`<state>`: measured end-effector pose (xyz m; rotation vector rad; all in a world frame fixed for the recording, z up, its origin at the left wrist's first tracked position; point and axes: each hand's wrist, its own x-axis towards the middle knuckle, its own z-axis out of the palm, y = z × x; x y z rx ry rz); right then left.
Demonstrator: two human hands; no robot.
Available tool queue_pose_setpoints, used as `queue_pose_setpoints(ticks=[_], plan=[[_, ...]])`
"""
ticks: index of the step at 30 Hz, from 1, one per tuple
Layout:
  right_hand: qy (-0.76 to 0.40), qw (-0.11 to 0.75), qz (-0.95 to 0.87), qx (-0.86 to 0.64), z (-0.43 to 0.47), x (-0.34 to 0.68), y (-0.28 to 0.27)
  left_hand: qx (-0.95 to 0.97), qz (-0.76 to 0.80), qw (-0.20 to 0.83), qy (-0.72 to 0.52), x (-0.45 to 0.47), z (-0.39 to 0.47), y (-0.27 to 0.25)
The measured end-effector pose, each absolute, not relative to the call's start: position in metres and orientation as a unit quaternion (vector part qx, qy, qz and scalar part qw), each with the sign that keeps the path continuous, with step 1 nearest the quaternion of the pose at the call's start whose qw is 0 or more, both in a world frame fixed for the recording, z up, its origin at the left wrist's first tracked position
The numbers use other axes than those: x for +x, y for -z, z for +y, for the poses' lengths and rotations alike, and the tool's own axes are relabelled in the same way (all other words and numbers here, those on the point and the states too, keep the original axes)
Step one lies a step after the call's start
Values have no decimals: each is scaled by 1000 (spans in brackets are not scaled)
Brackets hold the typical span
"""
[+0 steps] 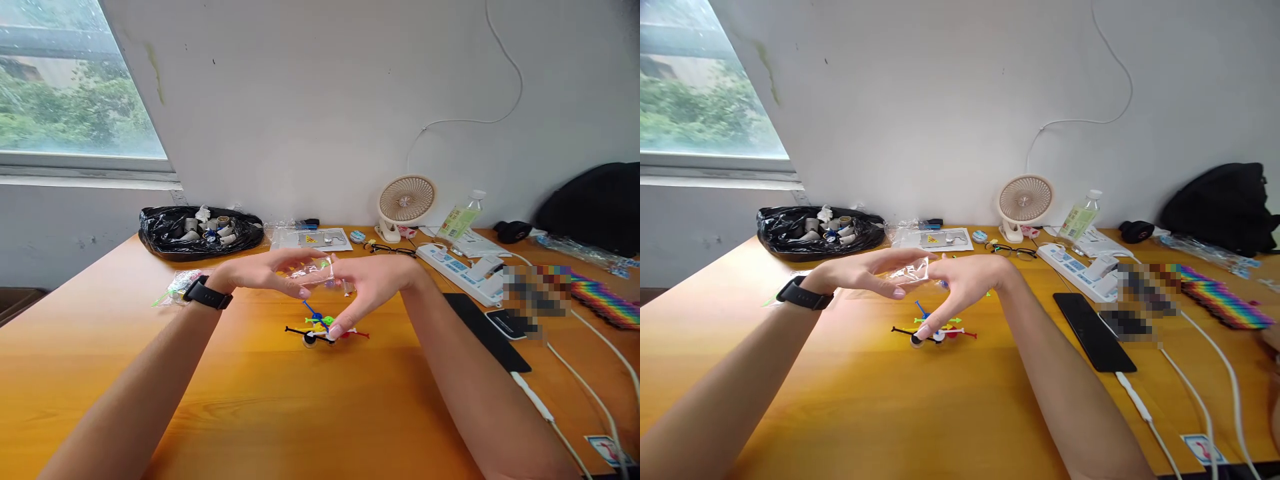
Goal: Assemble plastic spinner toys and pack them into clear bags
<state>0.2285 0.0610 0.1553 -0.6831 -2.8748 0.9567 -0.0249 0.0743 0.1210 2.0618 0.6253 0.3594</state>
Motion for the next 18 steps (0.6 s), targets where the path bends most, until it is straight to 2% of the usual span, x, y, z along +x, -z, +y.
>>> queue_pose_setpoints(ticks=[4,7,11,14,16,18], plan=[[-343,20,-918,-198,62,230,-156,829,233,490,-139,-22,72,-124],[-364,45,-909,-196,64,231,-156,846,237,459,-132,-26,75,-126],[-375,156,-874,-265,75,233,-149,857,296,403,-125,-45,88,-118],[-306,249,-835,-384,88,232,-132,847,385,351,-106,-61,100,-106],[-275,212,-825,-445,95,227,-117,836,441,313,-91,-69,107,-97],[-299,97,-824,-472,99,219,-101,825,478,288,-88,-73,112,-89]])
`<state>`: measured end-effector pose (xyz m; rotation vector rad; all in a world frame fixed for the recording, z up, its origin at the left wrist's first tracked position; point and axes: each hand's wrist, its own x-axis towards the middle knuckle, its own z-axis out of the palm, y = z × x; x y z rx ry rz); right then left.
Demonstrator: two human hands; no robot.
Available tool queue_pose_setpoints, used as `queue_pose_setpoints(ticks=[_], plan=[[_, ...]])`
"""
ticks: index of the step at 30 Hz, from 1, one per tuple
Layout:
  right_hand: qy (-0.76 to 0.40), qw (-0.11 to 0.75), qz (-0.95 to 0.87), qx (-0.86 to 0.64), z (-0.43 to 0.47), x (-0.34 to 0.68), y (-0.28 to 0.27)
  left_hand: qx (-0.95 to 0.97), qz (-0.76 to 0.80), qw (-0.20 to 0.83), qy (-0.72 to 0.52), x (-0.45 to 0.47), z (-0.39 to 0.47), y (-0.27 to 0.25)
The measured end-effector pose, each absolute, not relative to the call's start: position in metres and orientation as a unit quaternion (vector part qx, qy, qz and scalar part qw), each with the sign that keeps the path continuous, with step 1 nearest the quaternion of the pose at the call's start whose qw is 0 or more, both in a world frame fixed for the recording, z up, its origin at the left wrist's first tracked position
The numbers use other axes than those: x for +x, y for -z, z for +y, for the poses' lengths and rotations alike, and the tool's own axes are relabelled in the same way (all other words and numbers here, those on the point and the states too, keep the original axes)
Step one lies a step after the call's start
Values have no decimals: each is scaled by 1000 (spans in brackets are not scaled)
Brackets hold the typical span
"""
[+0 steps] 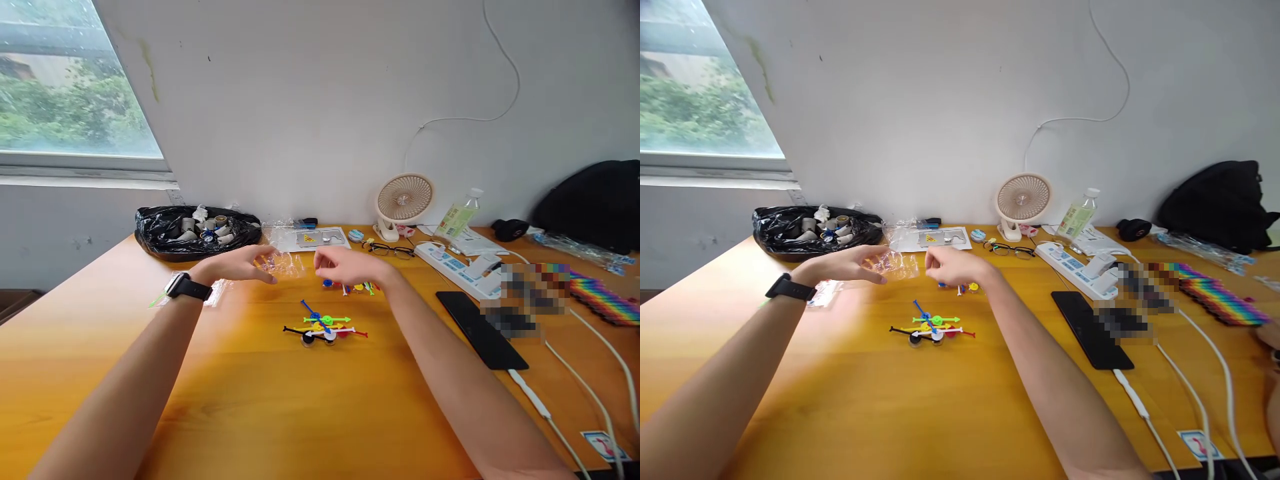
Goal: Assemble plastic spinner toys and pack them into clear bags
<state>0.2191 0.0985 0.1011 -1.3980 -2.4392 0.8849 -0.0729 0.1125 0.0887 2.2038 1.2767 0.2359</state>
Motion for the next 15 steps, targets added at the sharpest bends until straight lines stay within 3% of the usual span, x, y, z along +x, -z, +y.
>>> queue_pose_setpoints(ticks=[2,4,15], plan=[[-344,-9,-812,-471,99,209,-87,817,496,277,-99,-74,116,-82],[-389,-58,-798,-457,99,200,-75,815,497,276,-111,-74,119,-77],[-518,-41,-760,-391,106,195,-51,806,502,277,-148,-80,118,-79]])
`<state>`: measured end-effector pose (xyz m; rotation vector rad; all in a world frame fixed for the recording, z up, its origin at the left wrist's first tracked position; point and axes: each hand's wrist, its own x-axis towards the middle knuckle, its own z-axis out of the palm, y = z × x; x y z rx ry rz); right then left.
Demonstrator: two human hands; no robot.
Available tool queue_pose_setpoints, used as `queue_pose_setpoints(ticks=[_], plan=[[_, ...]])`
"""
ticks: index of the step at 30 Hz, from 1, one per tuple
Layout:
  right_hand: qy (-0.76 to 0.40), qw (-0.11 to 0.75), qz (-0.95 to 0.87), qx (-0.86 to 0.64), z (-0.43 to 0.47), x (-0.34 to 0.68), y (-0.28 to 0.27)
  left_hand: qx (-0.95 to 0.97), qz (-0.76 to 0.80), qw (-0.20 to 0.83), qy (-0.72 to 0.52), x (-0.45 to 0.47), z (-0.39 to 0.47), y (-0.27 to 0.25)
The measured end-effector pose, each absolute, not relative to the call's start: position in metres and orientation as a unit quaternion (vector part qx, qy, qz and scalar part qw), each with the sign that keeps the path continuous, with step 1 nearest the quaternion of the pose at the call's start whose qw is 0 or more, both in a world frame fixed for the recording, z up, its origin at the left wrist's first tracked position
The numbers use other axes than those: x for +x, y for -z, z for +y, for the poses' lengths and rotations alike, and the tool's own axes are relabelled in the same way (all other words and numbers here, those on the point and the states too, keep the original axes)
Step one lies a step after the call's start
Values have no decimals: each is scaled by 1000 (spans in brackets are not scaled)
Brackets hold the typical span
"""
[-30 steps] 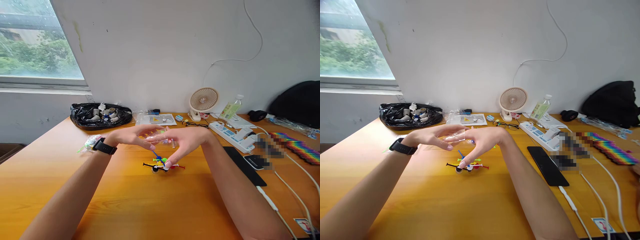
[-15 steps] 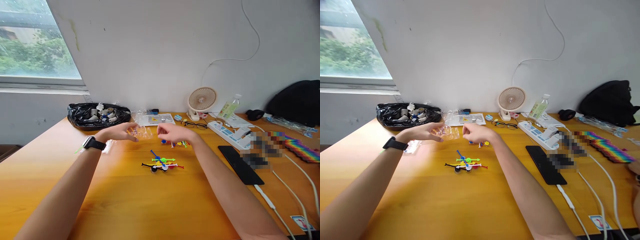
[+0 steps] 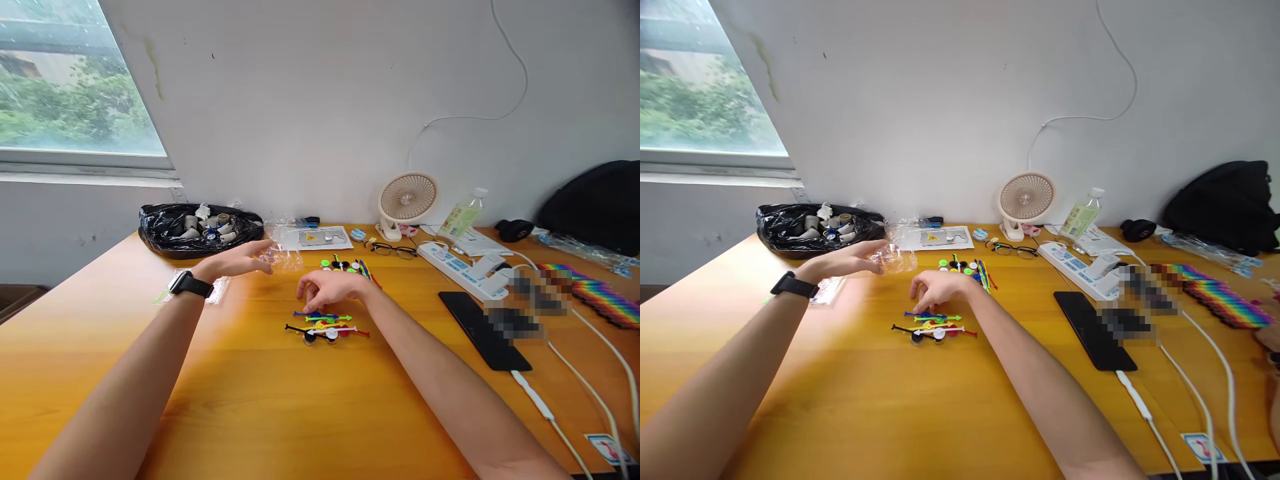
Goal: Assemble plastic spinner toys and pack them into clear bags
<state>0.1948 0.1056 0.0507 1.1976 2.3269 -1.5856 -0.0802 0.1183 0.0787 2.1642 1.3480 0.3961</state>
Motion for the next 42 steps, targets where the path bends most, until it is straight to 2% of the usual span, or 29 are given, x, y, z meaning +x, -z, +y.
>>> queue_pose_setpoints(ticks=[5,10,15,20,27,30,34,42], plan=[[541,25,763,352,107,194,-49,813,485,288,-144,-83,113,-88],[557,59,776,290,109,195,-45,804,484,315,-144,-84,110,-93],[577,7,772,266,109,192,-46,760,490,394,-162,-82,109,-92],[628,-123,719,271,106,202,-68,713,455,511,-155,-79,107,-90],[608,-465,591,256,107,228,-111,701,366,598,-127,-73,105,-91],[554,-557,550,283,112,237,-118,691,336,627,-126,-69,101,-95],[539,-559,551,307,116,236,-113,686,315,644,-128,-63,98,-98],[563,-430,647,283,113,223,-96,679,295,658,-139,-53,97,-91]])
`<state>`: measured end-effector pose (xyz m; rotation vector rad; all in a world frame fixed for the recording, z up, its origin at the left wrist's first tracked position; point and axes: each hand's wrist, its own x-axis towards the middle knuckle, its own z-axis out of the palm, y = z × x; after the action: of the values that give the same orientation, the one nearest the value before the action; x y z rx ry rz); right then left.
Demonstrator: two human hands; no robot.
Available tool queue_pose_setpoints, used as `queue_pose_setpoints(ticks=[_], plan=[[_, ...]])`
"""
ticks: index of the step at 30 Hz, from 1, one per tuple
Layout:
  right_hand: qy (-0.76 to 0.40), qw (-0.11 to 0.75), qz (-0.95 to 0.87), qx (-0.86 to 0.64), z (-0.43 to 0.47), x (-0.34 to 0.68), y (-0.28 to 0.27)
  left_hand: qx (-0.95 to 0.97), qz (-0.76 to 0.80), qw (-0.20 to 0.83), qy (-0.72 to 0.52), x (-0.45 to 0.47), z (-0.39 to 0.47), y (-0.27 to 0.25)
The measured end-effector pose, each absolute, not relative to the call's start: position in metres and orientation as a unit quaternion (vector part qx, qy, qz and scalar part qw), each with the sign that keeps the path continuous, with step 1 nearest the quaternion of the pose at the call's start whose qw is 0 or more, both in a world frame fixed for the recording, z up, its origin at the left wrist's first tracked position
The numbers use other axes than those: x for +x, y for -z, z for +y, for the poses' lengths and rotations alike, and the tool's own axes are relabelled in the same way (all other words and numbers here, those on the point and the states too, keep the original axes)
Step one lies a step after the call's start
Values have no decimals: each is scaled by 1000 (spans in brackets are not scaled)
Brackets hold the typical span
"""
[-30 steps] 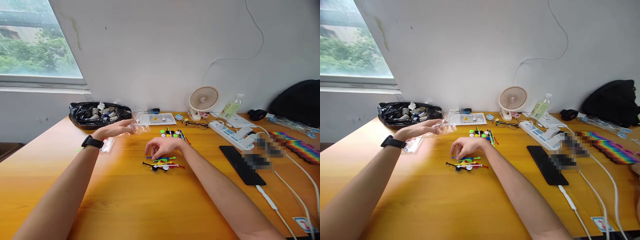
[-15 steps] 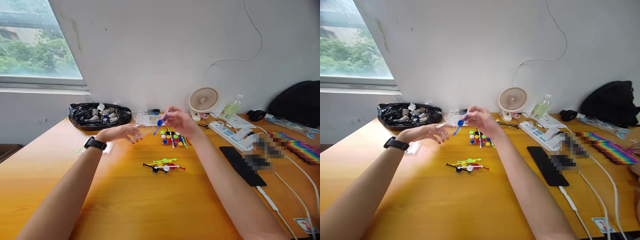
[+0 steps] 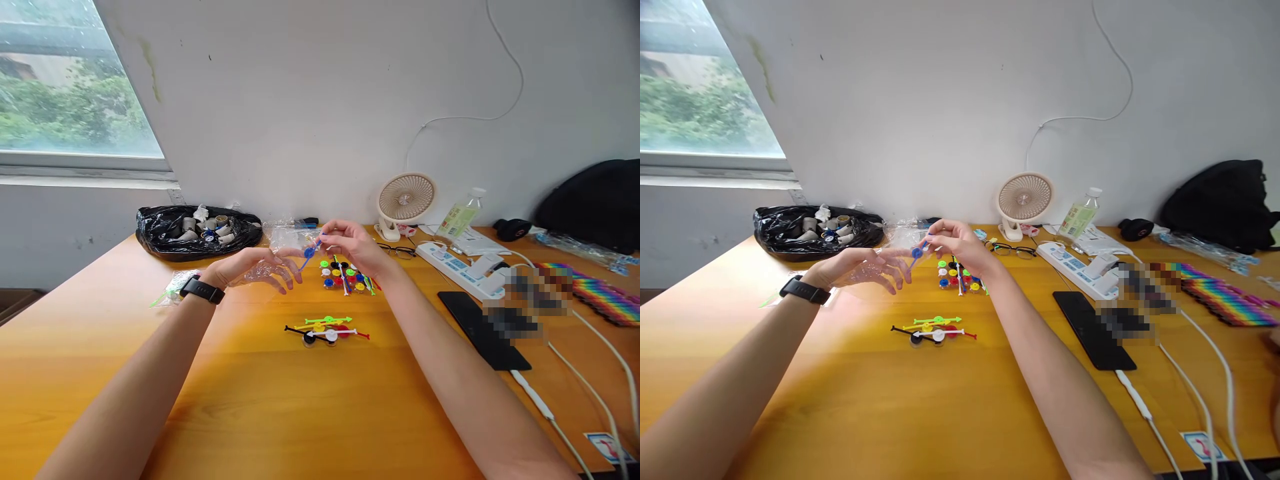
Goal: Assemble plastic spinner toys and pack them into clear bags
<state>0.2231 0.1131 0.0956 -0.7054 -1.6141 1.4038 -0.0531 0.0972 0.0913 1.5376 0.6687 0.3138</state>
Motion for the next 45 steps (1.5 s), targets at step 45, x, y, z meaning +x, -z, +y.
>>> queue_pose_setpoints(ticks=[45], plan=[[-304,-192,-873,-328,91,204,-94,618,338,701,-108,-55,109,-71]])
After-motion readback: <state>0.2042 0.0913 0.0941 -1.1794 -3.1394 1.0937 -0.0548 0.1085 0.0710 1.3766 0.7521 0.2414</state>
